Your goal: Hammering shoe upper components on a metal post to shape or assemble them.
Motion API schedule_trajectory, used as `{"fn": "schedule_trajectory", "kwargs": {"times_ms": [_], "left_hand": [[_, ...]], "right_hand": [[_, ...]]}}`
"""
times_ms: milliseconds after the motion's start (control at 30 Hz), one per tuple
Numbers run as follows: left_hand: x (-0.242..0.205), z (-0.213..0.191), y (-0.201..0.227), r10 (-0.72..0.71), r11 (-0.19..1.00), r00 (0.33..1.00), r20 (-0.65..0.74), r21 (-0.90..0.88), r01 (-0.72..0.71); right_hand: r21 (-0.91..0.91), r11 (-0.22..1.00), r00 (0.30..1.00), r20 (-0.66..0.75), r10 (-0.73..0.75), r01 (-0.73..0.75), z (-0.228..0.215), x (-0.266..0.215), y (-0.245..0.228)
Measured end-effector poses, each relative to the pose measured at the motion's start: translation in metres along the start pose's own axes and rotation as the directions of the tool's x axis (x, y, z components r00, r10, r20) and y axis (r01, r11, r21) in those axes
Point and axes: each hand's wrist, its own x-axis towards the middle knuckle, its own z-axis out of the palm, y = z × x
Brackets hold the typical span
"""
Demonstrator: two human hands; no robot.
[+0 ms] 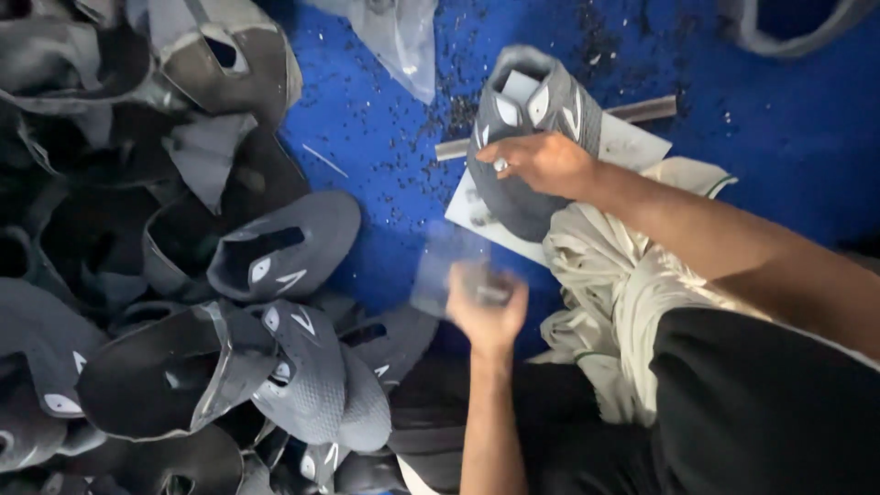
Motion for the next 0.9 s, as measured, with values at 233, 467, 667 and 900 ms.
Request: {"fn": "schedule_trajectory", "kwargs": {"times_ms": [233, 467, 667, 900], "left_hand": [[-0.009, -0.009, 0.077, -0.302, 0.946, 0.953, -0.038, 0.108, 0.304], [-0.003, -0.031, 0.179, 0.216, 0.959, 0.937, -0.276, -0.121, -0.257], [0.029, 0.016, 0.067, 0.246, 0.948, 0.969, -0.035, 0.217, -0.233], [0.004, -0.002, 0.105, -0.034, 0.999, 0.987, -0.158, 0.019, 0.038]], "right_hand": [[0.307, 0.895, 0.923, -0.105, 0.37, -0.324, -0.011, 0.023, 0.021], [0.415, 0.809, 0.888, -0.002, 0.46, -0.418, -0.013, 0.031, 0.022], [-0.078, 0.983, 0.983, -0.091, 0.158, -0.165, -0.008, 0.016, 0.012], [0.652, 0.717, 0.906, -0.109, 0.409, -0.245, -0.019, 0.04, 0.031]]}}
